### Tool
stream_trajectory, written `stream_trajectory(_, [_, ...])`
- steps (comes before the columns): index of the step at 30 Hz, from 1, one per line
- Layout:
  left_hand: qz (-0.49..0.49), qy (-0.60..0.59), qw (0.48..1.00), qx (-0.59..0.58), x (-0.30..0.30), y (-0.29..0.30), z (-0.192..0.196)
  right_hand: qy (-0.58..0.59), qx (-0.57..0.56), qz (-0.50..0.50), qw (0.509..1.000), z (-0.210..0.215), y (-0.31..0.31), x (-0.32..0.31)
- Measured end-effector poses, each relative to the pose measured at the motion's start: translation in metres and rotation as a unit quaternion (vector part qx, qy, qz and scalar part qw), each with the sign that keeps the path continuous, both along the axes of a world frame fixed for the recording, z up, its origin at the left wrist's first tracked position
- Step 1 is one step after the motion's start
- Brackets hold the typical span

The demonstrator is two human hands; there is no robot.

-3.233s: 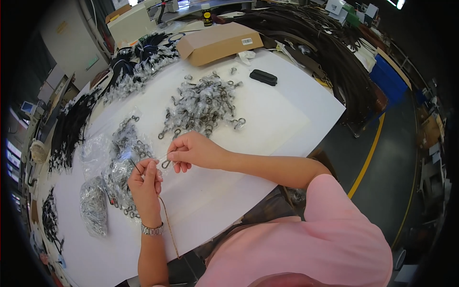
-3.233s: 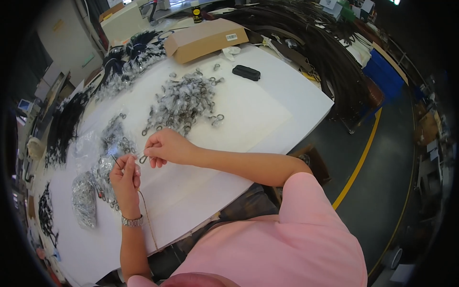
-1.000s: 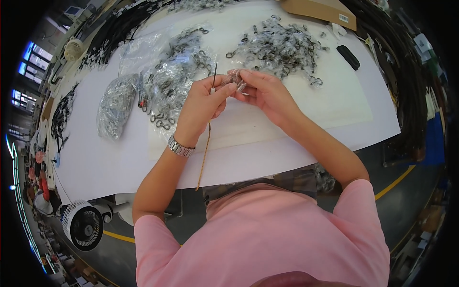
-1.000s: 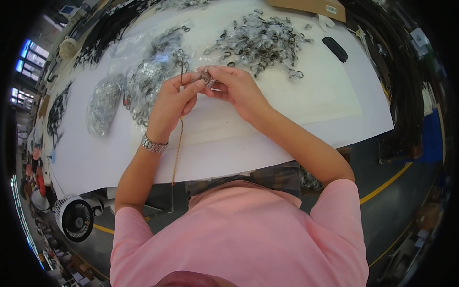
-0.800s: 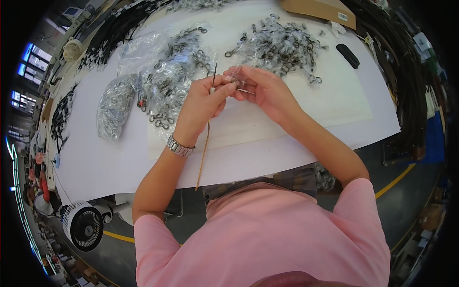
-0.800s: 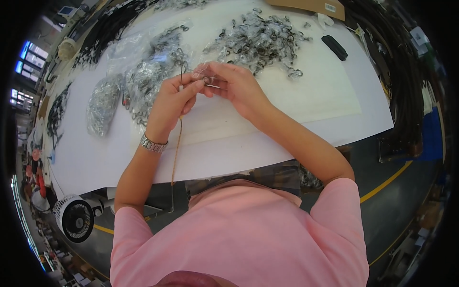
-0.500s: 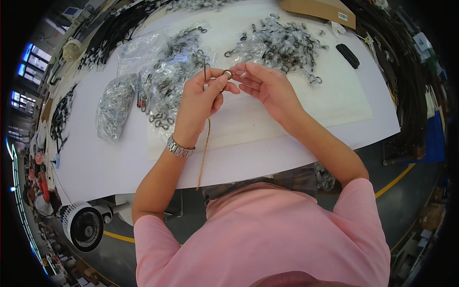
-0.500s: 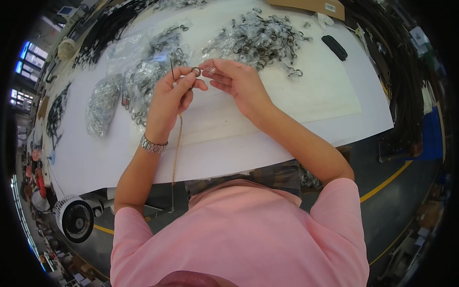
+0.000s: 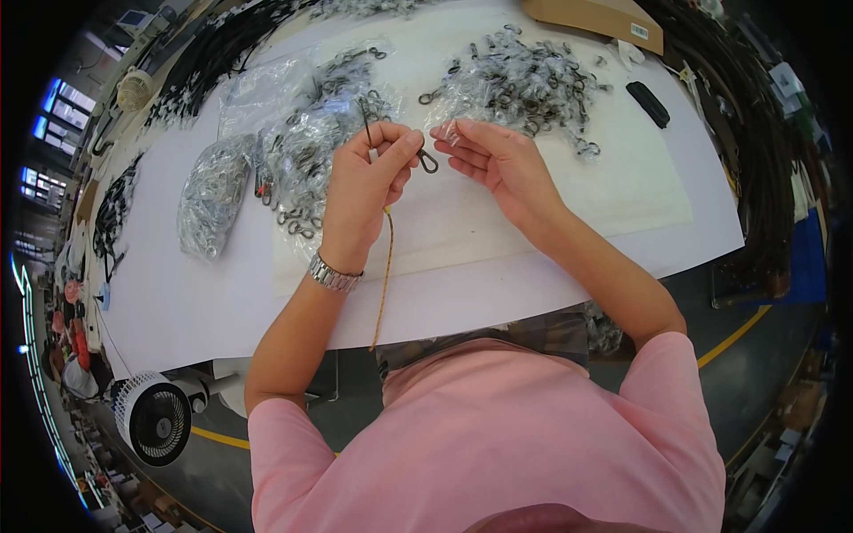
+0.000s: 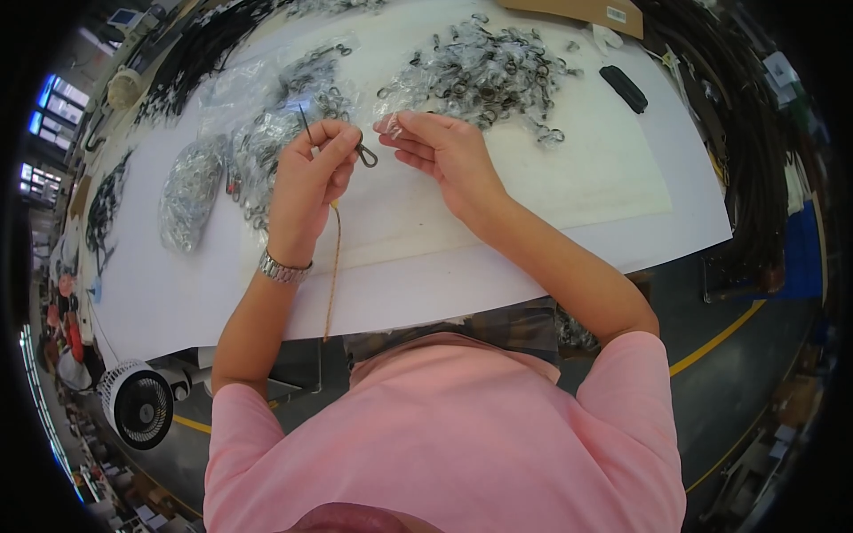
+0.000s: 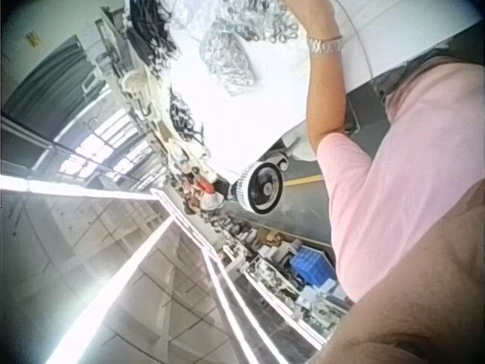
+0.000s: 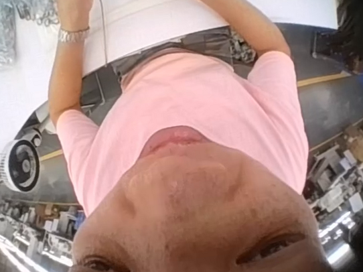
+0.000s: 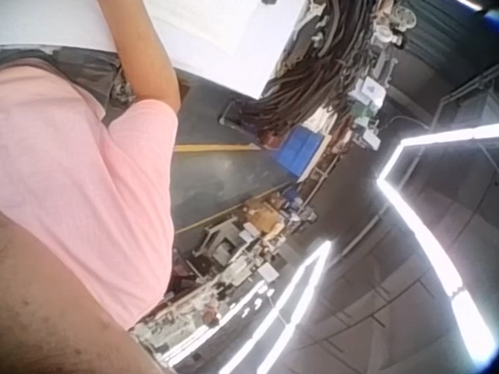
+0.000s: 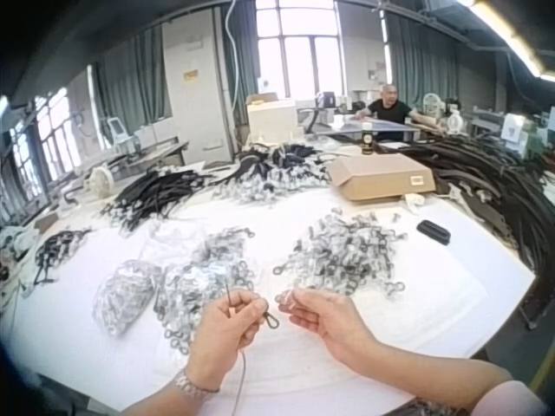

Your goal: Threading metal rings onto a cord using a thin tool.

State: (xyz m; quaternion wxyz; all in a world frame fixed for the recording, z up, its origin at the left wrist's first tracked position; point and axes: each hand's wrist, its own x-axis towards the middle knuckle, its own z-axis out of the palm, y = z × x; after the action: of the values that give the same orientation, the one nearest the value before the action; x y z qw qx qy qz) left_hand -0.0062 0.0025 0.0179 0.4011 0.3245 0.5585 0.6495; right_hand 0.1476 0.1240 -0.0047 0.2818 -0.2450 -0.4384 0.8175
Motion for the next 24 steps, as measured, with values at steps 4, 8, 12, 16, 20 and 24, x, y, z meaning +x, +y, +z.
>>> stream_trajectory(4, [0.031, 0.01, 0.999, 0.013, -0.0004, -0.0002, -0.0018, -0.004, 0.003, 0.004, 1.0, -0.002, -0.0009, -0.0011])
stream_trajectory(8, [0.057, 0.019, 0.998, 0.024, 0.0001, 0.0004, -0.0019, -0.001, 0.023, 0.007, 1.0, -0.0037, -0.0021, -0.0012])
stream_trajectory(12, [0.068, 0.047, 0.996, 0.037, 0.0, 0.0007, -0.0028, 0.009, 0.029, 0.021, 0.999, -0.0025, -0.0028, -0.0022])
stream_trajectory(16, [0.066, 0.087, 0.993, 0.041, 0.0024, -0.0007, -0.0004, 0.001, 0.021, 0.035, 0.999, -0.0028, -0.0006, -0.003])
stream_trajectory(20, [0.068, 0.111, 0.991, 0.041, 0.0035, 0.0002, 0.0006, -0.006, 0.049, 0.043, 0.998, -0.005, 0.0043, -0.0022])
stream_trajectory(24, [0.06, 0.09, 0.993, 0.043, -0.0006, -0.0009, 0.0005, 0.001, 0.047, 0.009, 0.999, -0.0019, 0.0038, -0.001])
